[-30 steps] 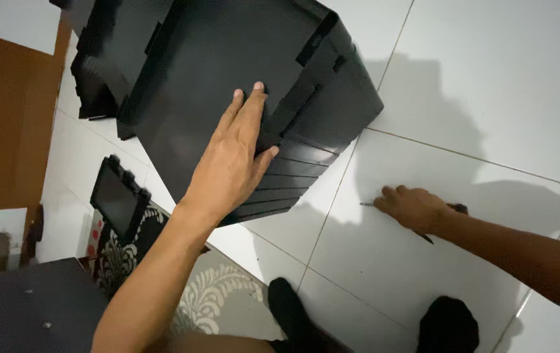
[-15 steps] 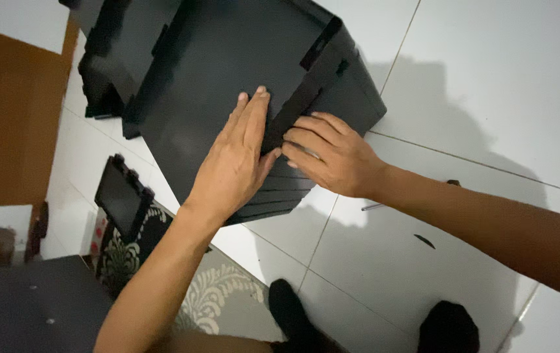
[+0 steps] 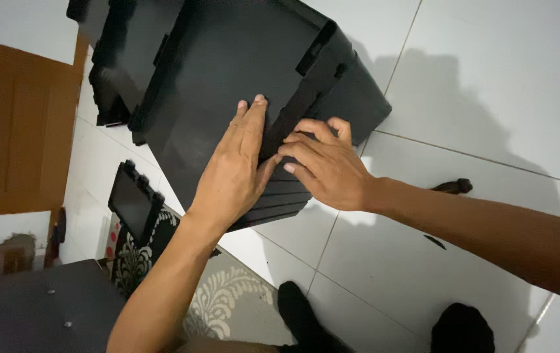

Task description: The person assembles black plastic components on a tiled floor. They align and snap together multiple parts, occasionally using a screwdriver to tighten screws and secure the structure.

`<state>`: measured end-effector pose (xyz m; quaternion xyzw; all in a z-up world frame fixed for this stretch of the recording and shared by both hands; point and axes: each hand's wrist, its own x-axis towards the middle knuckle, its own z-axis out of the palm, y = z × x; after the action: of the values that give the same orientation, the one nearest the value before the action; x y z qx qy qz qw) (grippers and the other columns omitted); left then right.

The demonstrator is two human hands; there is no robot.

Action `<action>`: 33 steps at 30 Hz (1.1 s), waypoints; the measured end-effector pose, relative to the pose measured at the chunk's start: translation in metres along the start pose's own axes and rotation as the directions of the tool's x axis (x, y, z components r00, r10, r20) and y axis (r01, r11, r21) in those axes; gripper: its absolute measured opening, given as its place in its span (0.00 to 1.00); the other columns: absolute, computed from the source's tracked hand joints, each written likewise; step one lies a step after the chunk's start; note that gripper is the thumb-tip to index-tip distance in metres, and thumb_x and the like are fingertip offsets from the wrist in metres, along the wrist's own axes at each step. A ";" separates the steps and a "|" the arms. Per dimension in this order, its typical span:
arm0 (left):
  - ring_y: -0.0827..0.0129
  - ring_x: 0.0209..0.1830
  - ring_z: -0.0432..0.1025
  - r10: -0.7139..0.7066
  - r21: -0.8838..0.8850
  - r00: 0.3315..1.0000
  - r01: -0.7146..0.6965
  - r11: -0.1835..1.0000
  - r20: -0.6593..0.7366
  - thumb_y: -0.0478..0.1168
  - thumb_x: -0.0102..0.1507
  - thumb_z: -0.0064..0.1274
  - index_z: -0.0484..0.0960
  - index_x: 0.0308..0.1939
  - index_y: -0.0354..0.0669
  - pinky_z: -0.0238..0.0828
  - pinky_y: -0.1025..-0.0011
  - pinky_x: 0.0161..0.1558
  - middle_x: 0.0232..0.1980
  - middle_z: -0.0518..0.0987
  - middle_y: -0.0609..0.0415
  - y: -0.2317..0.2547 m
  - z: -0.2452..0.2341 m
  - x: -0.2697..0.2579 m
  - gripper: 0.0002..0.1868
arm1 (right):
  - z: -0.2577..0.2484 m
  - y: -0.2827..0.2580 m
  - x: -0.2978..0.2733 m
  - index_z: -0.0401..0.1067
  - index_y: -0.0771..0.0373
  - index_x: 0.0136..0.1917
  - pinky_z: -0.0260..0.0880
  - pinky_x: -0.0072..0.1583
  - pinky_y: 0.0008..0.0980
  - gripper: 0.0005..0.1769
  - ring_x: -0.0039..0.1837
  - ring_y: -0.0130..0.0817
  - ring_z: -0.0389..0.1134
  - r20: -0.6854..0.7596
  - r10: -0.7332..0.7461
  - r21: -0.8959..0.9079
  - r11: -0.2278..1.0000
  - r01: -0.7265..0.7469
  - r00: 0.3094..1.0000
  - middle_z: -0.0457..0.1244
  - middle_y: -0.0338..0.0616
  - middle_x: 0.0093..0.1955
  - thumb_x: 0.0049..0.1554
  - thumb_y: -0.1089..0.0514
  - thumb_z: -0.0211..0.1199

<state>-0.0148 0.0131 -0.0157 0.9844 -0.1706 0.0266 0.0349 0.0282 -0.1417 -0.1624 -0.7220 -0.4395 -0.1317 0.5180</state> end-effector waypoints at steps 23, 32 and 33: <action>0.37 0.79 0.55 -0.052 -0.016 0.998 0.052 0.998 0.047 0.30 0.60 0.61 0.49 0.77 0.28 0.57 0.49 0.75 0.77 0.59 0.32 0.003 0.000 -0.006 0.47 | 0.014 -0.007 0.007 0.71 0.59 0.44 0.47 0.67 0.48 0.05 0.64 0.41 0.61 -0.150 0.096 0.066 0.994 -0.087 0.984 0.65 0.39 0.47 0.63 0.62 0.64; 0.38 0.78 0.54 -0.032 -0.088 0.994 0.041 0.995 0.100 0.36 0.55 0.66 0.53 0.74 0.29 0.56 0.49 0.73 0.77 0.57 0.31 -0.005 -0.021 -0.024 0.49 | 0.006 -0.007 0.007 0.72 0.61 0.47 0.44 0.68 0.54 0.09 0.67 0.40 0.60 -0.103 0.072 -0.031 0.997 -0.075 0.992 0.67 0.40 0.50 0.61 0.54 0.68; 0.38 0.77 0.54 -0.044 -0.068 0.992 0.053 0.996 0.117 0.37 0.55 0.66 0.54 0.73 0.29 0.55 0.48 0.73 0.77 0.57 0.31 -0.007 -0.023 -0.027 0.49 | 0.004 -0.008 0.007 0.72 0.61 0.48 0.44 0.67 0.55 0.12 0.67 0.41 0.59 -0.073 0.071 -0.035 0.997 -0.074 0.995 0.67 0.41 0.51 0.60 0.52 0.69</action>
<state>-0.0391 0.0310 0.0046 0.9863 -0.1492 -0.0372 0.0606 0.0253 -0.1339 -0.1546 -0.7420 -0.3914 -0.1470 0.5240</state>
